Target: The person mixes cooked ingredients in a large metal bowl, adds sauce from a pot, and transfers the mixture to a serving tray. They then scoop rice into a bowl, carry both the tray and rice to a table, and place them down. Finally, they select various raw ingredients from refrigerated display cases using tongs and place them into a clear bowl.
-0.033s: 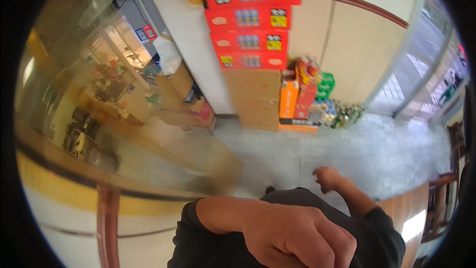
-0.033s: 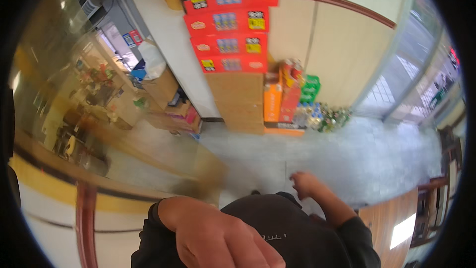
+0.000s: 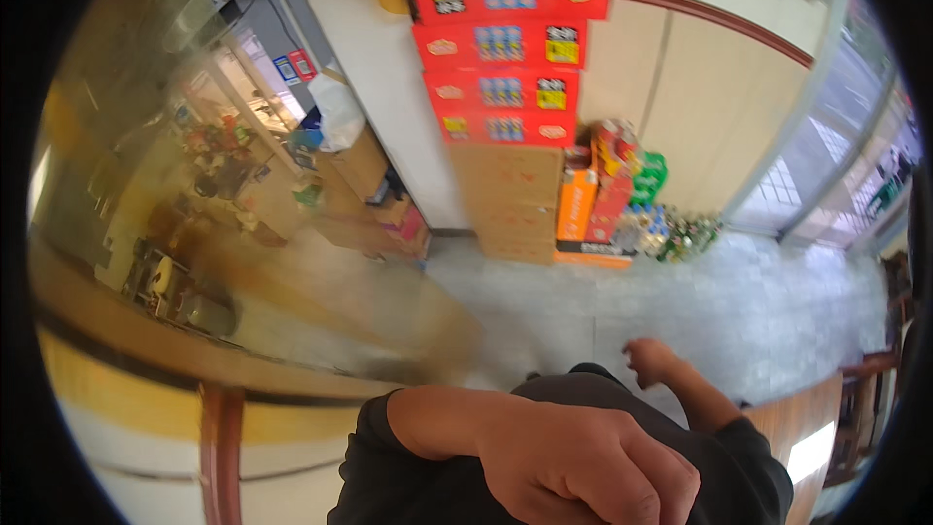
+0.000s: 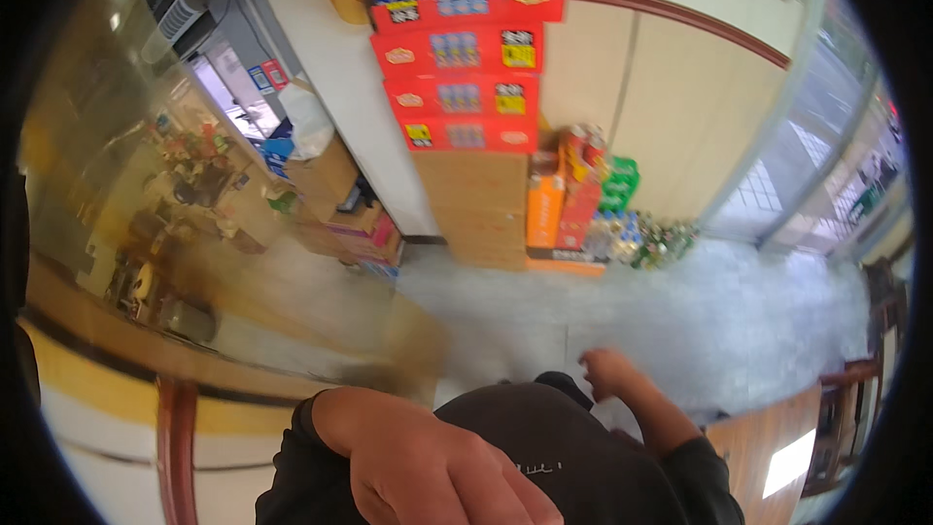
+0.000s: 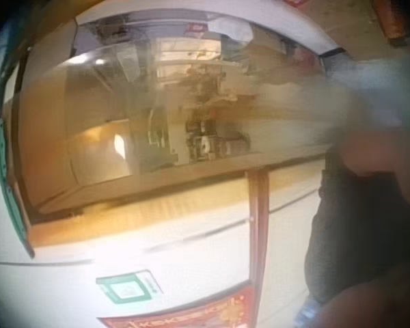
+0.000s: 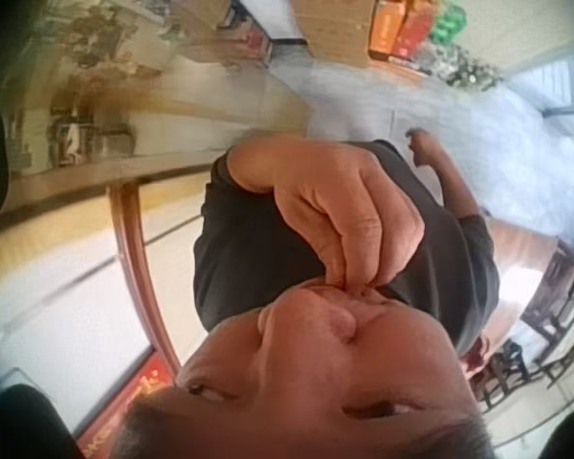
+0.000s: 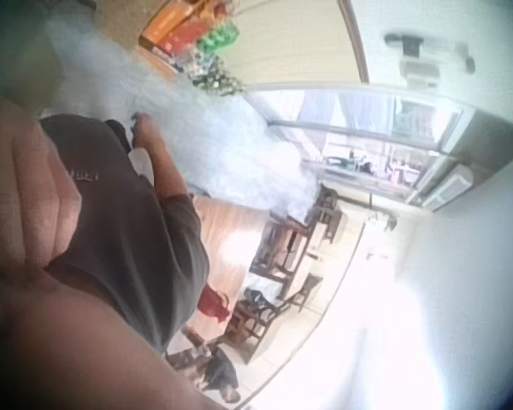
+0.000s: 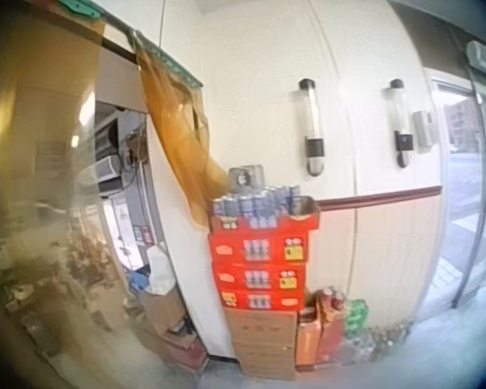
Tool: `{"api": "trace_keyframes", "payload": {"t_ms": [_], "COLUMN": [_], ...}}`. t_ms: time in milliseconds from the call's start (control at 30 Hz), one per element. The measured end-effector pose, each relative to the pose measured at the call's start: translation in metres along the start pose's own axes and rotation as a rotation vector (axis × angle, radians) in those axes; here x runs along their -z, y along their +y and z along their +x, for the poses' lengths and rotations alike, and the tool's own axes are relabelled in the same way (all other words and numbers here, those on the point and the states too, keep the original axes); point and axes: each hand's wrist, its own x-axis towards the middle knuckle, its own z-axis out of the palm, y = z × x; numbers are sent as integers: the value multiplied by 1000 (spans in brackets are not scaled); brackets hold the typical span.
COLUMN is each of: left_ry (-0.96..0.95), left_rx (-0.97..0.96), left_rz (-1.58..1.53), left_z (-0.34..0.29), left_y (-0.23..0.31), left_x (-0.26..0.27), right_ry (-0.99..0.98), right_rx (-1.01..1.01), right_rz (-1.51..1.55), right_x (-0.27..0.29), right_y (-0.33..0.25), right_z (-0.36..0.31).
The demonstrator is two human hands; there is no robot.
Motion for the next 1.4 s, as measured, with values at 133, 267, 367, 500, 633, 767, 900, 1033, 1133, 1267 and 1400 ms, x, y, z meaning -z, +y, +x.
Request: {"api": "trace_keyframes", "payload": {"t_ms": [133,267,367,500,633,767,900,1033,1133,1267,1400], "left_ry": [94,448,1030,1438,1624,1672,1840,2047,2179,2332,2464], "left_rx": [200,585,1188,2006,1922,1902,1569,1461,1400,1338,1262], "left_rz": [414,1553,1769,1494,1662,913,468,298,280,344,505], "left_z": [-20,-137,-274,-476,-632,-713,-739,-739,-748,-806,-913], "left_y": [70,130,207,307,343,332,332,372,425,514,609], "left_x": [112,263,351,319,221,161,131,116,111,127,177], "right_ry": [-164,-235,-303,-440,-615,-768,-995,-1117,-1121,-1255,-1551], "right_rx": [-61,200,521,762,945,863,653,-458,-326,1139,1217], "right_rz": [78,-52,-142,-270,-457,-530,-452,390,129,-524,-628], "right_x": [6,43,103,173,194,165,143,133,113,42,-73], "right_y": [49,36,-48,-218,-346,-418,-456,-525,-591,-670,-760], "right_z": [113,294,429,552,631,713,763,805,859,985,1142]}}
